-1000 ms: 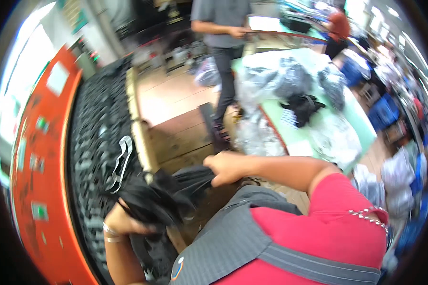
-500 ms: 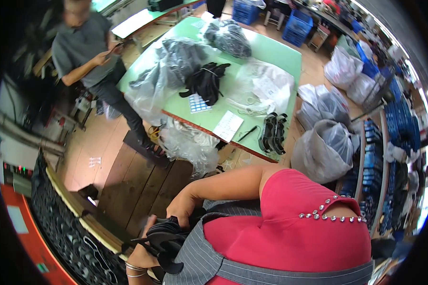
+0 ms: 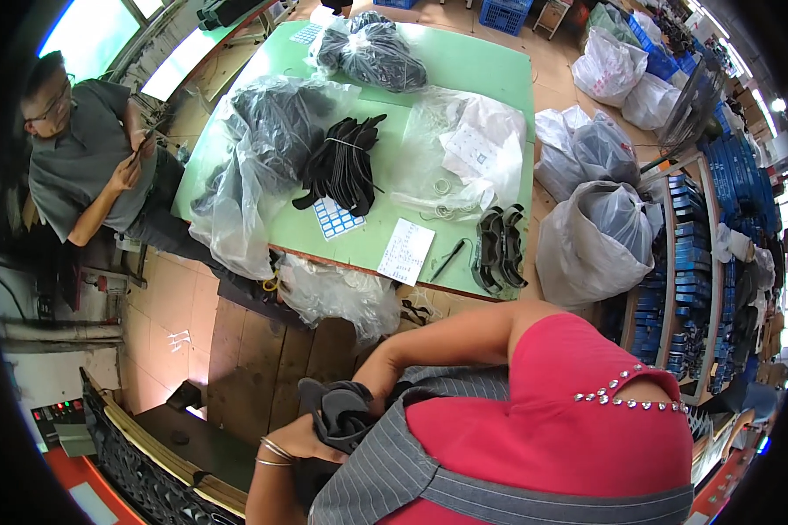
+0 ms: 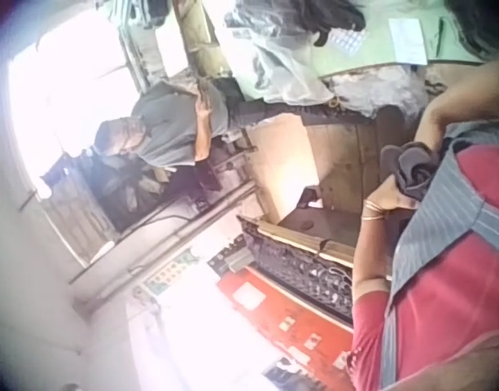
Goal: Cutting and trimming shoe components using a die-cutting machine, metal dies, a hammer, and scissors.
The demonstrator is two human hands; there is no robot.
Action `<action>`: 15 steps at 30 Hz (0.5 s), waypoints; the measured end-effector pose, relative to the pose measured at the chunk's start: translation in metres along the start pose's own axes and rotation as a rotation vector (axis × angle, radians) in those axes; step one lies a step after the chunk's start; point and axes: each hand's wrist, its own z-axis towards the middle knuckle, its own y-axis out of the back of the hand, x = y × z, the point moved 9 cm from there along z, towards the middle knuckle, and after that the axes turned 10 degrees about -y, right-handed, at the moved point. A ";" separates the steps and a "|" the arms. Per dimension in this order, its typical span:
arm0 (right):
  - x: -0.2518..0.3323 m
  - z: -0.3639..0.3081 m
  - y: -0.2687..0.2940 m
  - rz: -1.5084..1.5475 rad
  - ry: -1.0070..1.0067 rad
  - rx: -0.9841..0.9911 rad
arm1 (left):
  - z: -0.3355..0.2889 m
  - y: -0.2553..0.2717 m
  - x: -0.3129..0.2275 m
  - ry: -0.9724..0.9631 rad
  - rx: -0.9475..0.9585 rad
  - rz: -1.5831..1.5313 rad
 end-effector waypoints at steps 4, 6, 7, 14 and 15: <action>-0.016 -0.090 0.067 0.299 -0.100 -0.429 | 0.004 0.004 0.025 -0.020 0.030 -0.122; -0.029 -0.195 0.160 0.272 0.038 -1.041 | 0.004 0.004 0.019 -0.008 -0.004 -0.238; -0.086 -0.285 0.224 0.193 0.141 -1.523 | 0.009 0.007 0.018 0.068 -0.006 -0.256; -0.138 -0.483 0.245 -0.035 -0.667 -2.685 | 0.021 0.010 0.028 0.059 -0.114 -0.471; -0.140 -0.479 0.249 -0.070 -0.690 -2.663 | 0.016 0.008 0.038 0.074 -0.136 -0.492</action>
